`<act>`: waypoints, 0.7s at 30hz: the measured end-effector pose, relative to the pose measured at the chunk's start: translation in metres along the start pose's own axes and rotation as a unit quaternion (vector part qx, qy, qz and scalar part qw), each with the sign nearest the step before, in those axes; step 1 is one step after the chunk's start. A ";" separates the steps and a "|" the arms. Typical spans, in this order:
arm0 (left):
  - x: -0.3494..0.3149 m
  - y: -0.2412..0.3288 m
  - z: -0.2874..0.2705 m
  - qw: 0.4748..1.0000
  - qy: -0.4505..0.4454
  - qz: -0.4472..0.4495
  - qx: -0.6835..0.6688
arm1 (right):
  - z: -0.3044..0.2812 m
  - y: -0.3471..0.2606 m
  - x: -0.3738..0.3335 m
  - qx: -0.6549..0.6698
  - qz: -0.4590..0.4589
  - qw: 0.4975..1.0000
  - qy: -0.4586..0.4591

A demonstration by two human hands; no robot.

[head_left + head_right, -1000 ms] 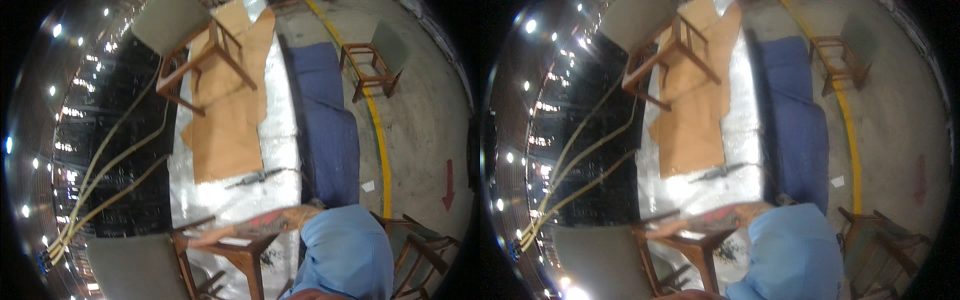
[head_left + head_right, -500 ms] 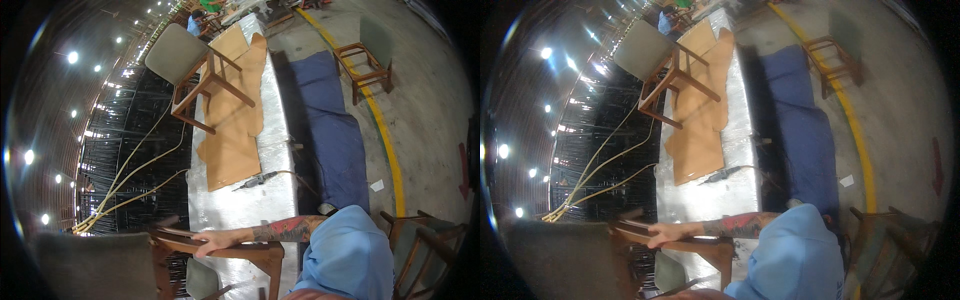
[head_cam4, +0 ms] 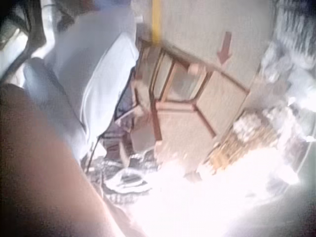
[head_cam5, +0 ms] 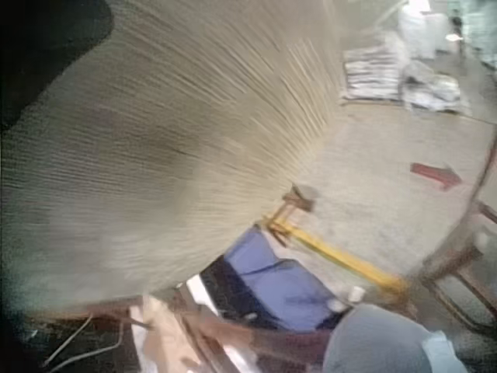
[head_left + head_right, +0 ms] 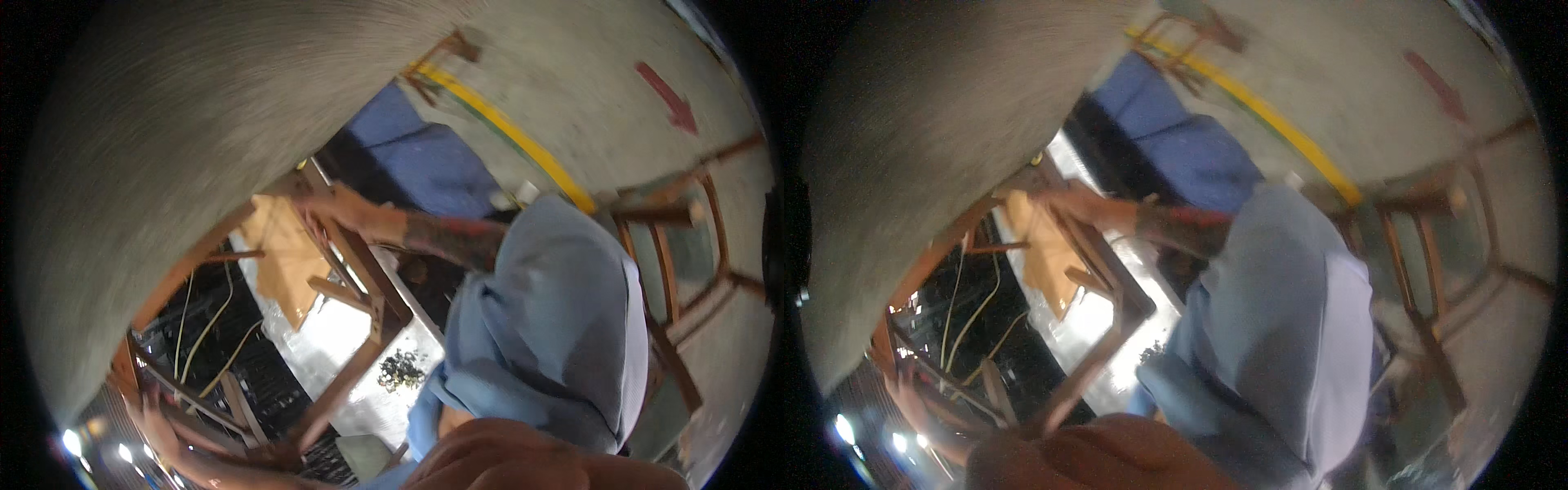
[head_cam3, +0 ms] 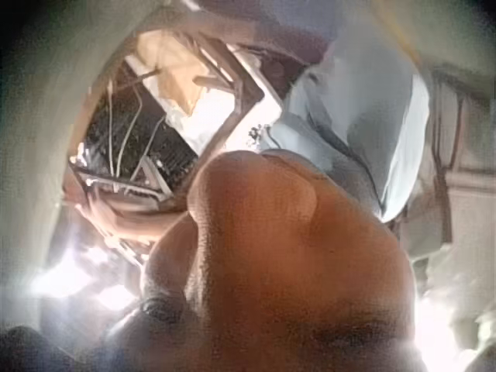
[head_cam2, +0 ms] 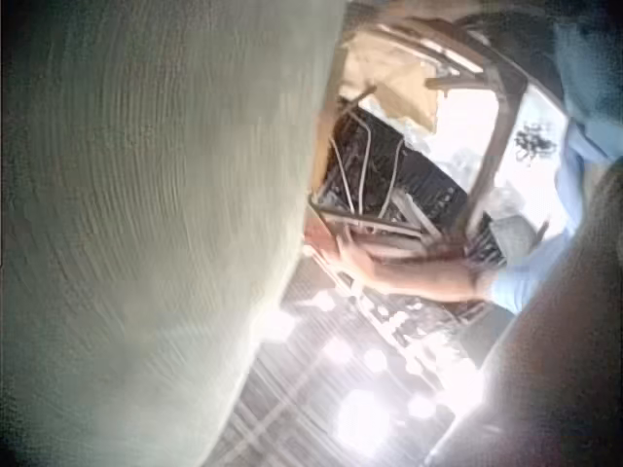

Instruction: The person uses a pneumatic impact driver to attach screws into the wooden frame of a chair, securing the seat and backrest. The person repeatedly picks up screws, aligns the tool, and drives fasteners into the chair frame.

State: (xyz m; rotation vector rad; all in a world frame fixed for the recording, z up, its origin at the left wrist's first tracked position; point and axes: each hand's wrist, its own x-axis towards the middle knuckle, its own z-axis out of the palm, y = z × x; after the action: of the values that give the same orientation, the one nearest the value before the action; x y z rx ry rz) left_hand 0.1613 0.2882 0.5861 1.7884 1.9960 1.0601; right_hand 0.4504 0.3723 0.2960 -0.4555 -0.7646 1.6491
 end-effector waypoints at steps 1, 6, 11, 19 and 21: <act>0.030 0.019 0.025 0.999 -0.037 0.028 0.001 | -0.029 -0.019 -0.003 0.035 0.035 0.997 0.061; 0.150 0.101 0.247 0.955 -0.237 0.178 -0.012 | -0.198 -0.045 -0.030 0.105 -0.141 0.952 0.249; 0.232 0.132 0.548 0.766 -0.406 0.498 -0.016 | -0.356 -0.035 -0.049 0.137 -0.067 0.869 0.471; 0.255 0.115 0.969 0.815 -0.519 0.240 0.093 | -0.607 0.071 -0.043 0.159 -0.077 0.682 0.710; 0.275 0.090 1.046 0.814 -0.527 0.220 0.106 | -0.636 0.064 -0.004 0.157 -0.081 0.680 0.712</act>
State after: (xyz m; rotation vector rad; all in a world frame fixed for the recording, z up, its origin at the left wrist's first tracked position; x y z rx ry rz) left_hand 0.8264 0.9021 -0.0128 2.2537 1.0351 -0.1881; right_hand 0.8300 0.5120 -0.1992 -1.1440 0.6472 0.7635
